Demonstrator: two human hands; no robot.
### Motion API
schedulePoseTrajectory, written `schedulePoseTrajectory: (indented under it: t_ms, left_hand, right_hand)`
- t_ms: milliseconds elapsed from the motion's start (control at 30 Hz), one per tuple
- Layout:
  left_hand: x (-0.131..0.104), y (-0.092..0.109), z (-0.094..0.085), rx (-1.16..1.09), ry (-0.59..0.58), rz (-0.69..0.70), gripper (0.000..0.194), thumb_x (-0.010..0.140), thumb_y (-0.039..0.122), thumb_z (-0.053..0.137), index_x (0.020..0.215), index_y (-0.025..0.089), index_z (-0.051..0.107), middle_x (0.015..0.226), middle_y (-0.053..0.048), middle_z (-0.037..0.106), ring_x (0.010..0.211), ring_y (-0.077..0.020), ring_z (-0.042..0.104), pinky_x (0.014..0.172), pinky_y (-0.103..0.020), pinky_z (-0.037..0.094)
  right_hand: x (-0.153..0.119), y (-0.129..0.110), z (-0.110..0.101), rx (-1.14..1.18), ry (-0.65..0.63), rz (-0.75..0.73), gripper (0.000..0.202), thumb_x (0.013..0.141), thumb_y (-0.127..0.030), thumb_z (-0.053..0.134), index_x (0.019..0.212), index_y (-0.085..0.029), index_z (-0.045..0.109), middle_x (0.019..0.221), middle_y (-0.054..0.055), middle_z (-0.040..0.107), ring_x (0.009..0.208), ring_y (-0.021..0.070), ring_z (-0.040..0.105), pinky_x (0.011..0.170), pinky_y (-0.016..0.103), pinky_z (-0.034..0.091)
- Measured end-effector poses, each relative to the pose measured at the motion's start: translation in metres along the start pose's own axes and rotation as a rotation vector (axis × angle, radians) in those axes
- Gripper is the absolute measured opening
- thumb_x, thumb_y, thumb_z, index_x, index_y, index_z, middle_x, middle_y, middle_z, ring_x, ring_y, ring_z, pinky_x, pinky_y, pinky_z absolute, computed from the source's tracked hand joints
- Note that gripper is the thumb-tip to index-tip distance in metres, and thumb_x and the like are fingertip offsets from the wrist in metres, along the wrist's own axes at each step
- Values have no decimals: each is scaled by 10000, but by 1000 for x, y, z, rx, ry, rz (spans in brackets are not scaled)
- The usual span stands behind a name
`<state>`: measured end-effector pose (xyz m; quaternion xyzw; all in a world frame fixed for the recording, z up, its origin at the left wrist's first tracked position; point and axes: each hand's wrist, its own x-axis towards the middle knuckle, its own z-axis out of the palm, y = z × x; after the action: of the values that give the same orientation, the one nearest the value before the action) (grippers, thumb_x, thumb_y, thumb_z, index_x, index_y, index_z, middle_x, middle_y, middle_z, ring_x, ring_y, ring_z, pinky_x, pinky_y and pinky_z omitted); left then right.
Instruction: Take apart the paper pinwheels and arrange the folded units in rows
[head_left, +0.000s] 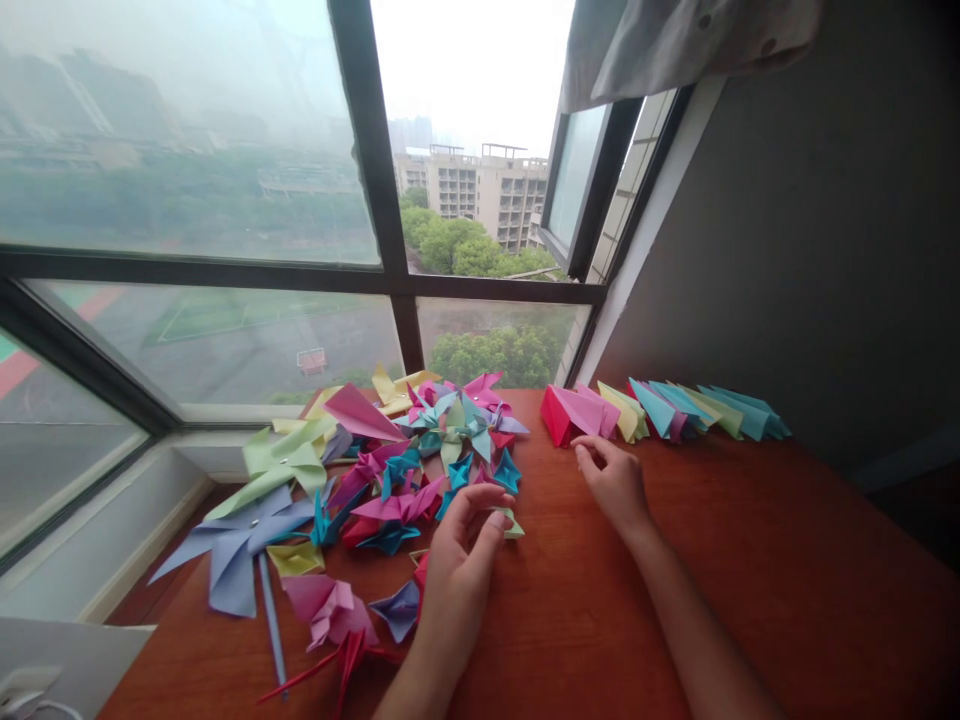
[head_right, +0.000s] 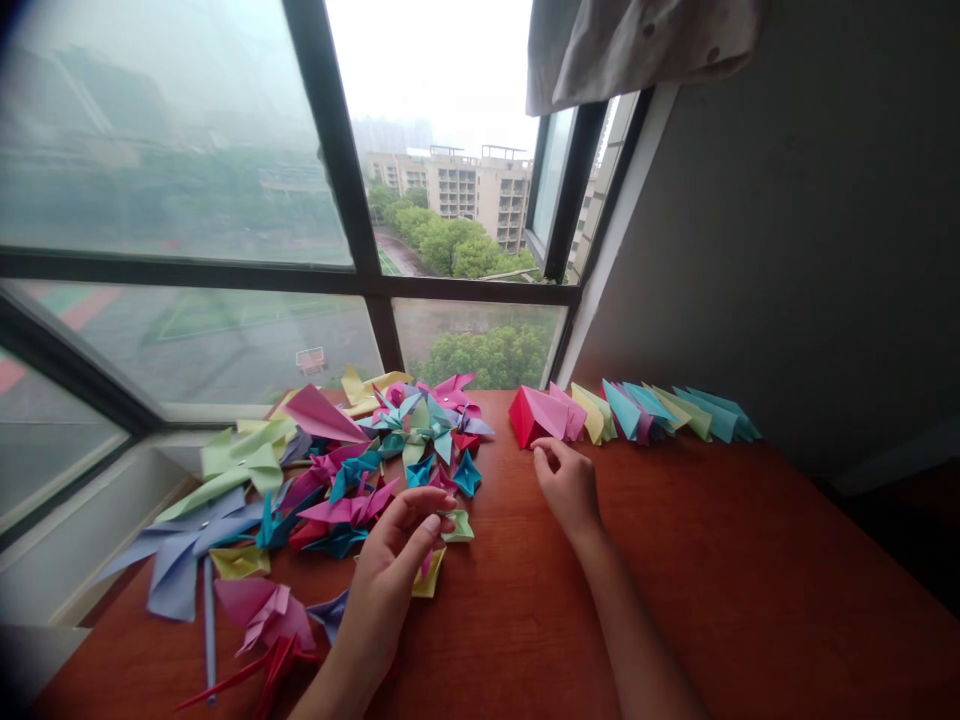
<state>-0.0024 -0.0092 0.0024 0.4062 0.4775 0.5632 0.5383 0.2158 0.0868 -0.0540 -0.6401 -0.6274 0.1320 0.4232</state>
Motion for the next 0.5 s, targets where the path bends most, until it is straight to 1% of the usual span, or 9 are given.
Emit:
schedulePoseTrajectory:
  t_ms: [67,133,167,233,267,333,367,433,500]
  left_hand:
    - [-3,11,-9,83,-23,49,226,834,359,654,975,182,660,984,-81,712,893,-217,672,781,-289,531]
    - [-5,25,-22,212,-24,91,242,855,376,633,1010,192,660,993,-78,711,872,-218,682,749,-286,545]
    - [-4,33,-31,296,-40,123,249,860,388,622,1012,195,662,989,-77,714,855,-219,690,731,-286,551]
    - [3,49,-52,499,18,223,278,867,405,595,1043,201,666,998,-77,724,848,-228,699,739,-305,557]
    - [10,57,-63,646,33,261,295,853,413,607,1050,203,674,1008,-76,728,836,-230,699,739,-312,556]
    - [30,72,-88,897,73,333,318,828,440,612,1030,210,698,1041,-71,730,812,-231,694,726,-315,548]
    - [43,78,-101,971,75,347,316,833,445,589,1010,210,703,1034,-67,732,806,-231,695,731,-316,546]
    - [73,86,-125,1094,176,331,306,828,432,560,981,209,704,968,-60,744,772,-234,698,720,-317,545]
    - [104,89,-146,1210,258,293,349,811,381,550,1085,210,683,1004,-74,738,846,-254,703,761,-328,540]
  right_hand:
    - [-7,0,10,21,-85,-44,285,858,-352,500,884,-196,736,768,44,735,660,191,656,663,277,466]
    - [-11,0,18,33,-138,-77,267,852,-329,501,876,-197,732,767,39,735,657,187,659,658,275,467]
    - [-12,0,21,39,-155,-90,261,850,-319,500,873,-198,729,767,37,734,658,186,661,657,273,467]
    - [-13,0,24,46,-177,-117,254,849,-302,493,871,-202,725,766,31,732,657,182,660,652,270,465]
    - [-13,0,25,46,-183,-128,252,850,-296,489,869,-204,723,764,29,730,656,180,659,649,269,464]
    - [-13,1,25,39,-192,-138,254,852,-290,484,870,-206,722,758,27,727,653,179,656,645,268,462]
    - [-13,1,26,32,-200,-139,254,852,-288,483,871,-207,723,756,27,726,655,180,656,646,267,462]
    - [-12,2,27,4,-233,-142,256,854,-283,481,875,-209,725,765,27,729,678,183,663,657,266,464]
    - [-13,3,28,-24,-271,-150,255,856,-277,482,876,-212,727,798,31,738,713,186,673,679,266,467]
